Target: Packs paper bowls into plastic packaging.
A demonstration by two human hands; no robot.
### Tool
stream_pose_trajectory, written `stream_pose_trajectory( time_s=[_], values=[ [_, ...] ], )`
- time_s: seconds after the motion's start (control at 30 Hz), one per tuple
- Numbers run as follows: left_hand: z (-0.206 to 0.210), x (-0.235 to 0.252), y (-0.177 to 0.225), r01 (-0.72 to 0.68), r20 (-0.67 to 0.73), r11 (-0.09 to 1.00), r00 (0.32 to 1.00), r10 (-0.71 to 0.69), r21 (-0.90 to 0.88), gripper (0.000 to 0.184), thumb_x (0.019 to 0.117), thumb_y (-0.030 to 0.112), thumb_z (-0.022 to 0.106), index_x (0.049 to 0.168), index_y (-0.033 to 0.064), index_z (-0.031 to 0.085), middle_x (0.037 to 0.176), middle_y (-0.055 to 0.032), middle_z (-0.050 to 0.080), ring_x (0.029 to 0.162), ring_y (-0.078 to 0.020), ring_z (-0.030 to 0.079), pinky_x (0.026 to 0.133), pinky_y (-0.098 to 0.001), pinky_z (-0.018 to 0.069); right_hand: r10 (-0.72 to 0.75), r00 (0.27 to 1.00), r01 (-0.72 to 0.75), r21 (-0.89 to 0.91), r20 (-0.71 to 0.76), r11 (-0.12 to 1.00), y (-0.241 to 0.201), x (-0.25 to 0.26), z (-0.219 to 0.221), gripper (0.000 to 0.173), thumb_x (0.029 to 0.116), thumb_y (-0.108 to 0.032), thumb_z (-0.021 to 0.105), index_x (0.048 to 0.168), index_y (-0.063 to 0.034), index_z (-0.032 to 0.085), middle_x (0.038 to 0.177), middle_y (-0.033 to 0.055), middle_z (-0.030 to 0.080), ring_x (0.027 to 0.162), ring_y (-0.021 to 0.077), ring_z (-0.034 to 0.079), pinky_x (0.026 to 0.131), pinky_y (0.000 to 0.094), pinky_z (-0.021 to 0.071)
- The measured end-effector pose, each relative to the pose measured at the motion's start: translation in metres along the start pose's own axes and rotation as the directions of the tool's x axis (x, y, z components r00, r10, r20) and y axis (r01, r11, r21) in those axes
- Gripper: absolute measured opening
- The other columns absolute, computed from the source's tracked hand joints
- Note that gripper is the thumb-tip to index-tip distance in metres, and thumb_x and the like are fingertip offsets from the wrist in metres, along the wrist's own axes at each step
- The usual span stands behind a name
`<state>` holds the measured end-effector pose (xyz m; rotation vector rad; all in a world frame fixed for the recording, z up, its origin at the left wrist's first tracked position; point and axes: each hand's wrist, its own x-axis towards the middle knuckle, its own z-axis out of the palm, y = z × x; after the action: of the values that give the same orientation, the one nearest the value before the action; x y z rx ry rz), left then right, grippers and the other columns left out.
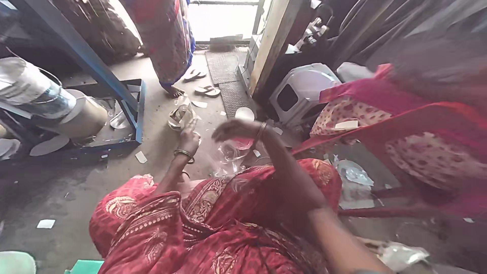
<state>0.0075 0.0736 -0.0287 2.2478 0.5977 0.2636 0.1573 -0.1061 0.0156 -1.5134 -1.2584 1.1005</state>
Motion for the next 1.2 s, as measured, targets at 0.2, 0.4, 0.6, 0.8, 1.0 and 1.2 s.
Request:
stream_pose_trajectory(
  time_s=[0.2, 0.4, 0.6, 0.8, 1.0, 1.2],
  values=[
    [-0.031, -0.005, 0.017, -0.206, -0.085, 0.950, 0.969, 0.232, 0.235, 0.049, 0.1001, -0.005, 0.044, 0.148, -0.0022, 0.049, 0.154, -0.0201, 0.049, 0.135, -0.0363, 0.055, 0.111, -0.0505, 0.0448, 0.114, 0.611, -0.184, -0.001, -0.784, 0.983, 0.108, 0.034, -0.146, 0.040, 0.1068, -0.018, 0.051, 0.141, 0.0021, 0.053, 0.129, 0.0217, 0.065, 0.112, 0.0289, 0.067, 0.098, 0.0431, 0.0534],
    [-0.022, 0.008, 0.006, -0.285, -0.080, 0.917, 0.945, 0.318, 0.279, 0.050, 0.0983, 0.000, 0.046, 0.148, 0.0024, 0.053, 0.149, -0.0179, 0.054, 0.120, -0.0318, 0.066, 0.097, -0.0468, 0.0550, 0.448, 0.655, -0.733, -0.365, -0.608, 0.575, 0.254, 0.049, -0.152, 0.069, 0.0895, -0.012, 0.076, 0.152, -0.0114, 0.048, 0.149, 0.0304, 0.048, 0.135, 0.0538, 0.045, 0.105, 0.0711, 0.0399],
    [-0.005, 0.018, -0.012, -0.259, -0.001, 0.920, 0.962, 0.271, 0.296, 0.045, 0.0995, 0.006, 0.045, 0.142, 0.0002, 0.059, 0.146, -0.0188, 0.056, 0.109, -0.0228, 0.070, 0.089, -0.0344, 0.0589, 0.454, 0.761, -0.647, -0.579, -0.463, 0.496, 0.340, 0.113, -0.143, 0.076, 0.0908, -0.016, 0.076, 0.158, -0.0266, 0.042, 0.166, 0.0142, 0.033, 0.152, 0.0507, 0.020, 0.112, 0.0821, 0.0139],
    [0.008, 0.019, -0.022, -0.222, 0.052, 0.927, 0.975, 0.217, 0.303, 0.047, 0.0983, 0.007, 0.045, 0.143, 0.0026, 0.058, 0.146, -0.0178, 0.057, 0.100, -0.0150, 0.070, 0.080, -0.0253, 0.0573, 0.517, 0.809, -0.545, -0.689, -0.281, 0.477, 0.377, 0.138, -0.137, 0.044, 0.1009, -0.008, 0.057, 0.139, -0.0293, 0.065, 0.143, 0.0180, 0.058, 0.133, 0.0480, 0.050, 0.101, 0.0774, 0.0354],
    [0.020, 0.022, -0.022, -0.224, 0.105, 0.947, 0.973, 0.204, 0.232, 0.050, 0.0977, 0.006, 0.043, 0.145, 0.0056, 0.057, 0.148, -0.0158, 0.055, 0.084, -0.0084, 0.068, 0.071, -0.0221, 0.0558, 0.637, 0.708, -0.661, -0.606, -0.306, 0.443, 0.365, 0.145, -0.135, 0.032, 0.1068, -0.024, 0.051, 0.129, -0.0102, 0.069, 0.134, 0.0232, 0.063, 0.128, 0.0476, 0.055, 0.099, 0.0753, 0.0393],
    [0.025, 0.022, -0.020, -0.238, 0.130, 0.950, 0.968, 0.215, 0.201, 0.051, 0.0952, 0.003, 0.044, 0.145, 0.0027, 0.057, 0.148, -0.0178, 0.054, 0.082, -0.0094, 0.068, 0.070, -0.0225, 0.0565, 0.640, 0.714, -0.646, -0.619, -0.284, 0.447, 0.369, 0.134, -0.135, 0.032, 0.1054, -0.019, 0.053, 0.134, -0.0188, 0.067, 0.136, 0.0209, 0.063, 0.127, 0.0467, 0.056, 0.098, 0.0729, 0.0415]
  ],
)
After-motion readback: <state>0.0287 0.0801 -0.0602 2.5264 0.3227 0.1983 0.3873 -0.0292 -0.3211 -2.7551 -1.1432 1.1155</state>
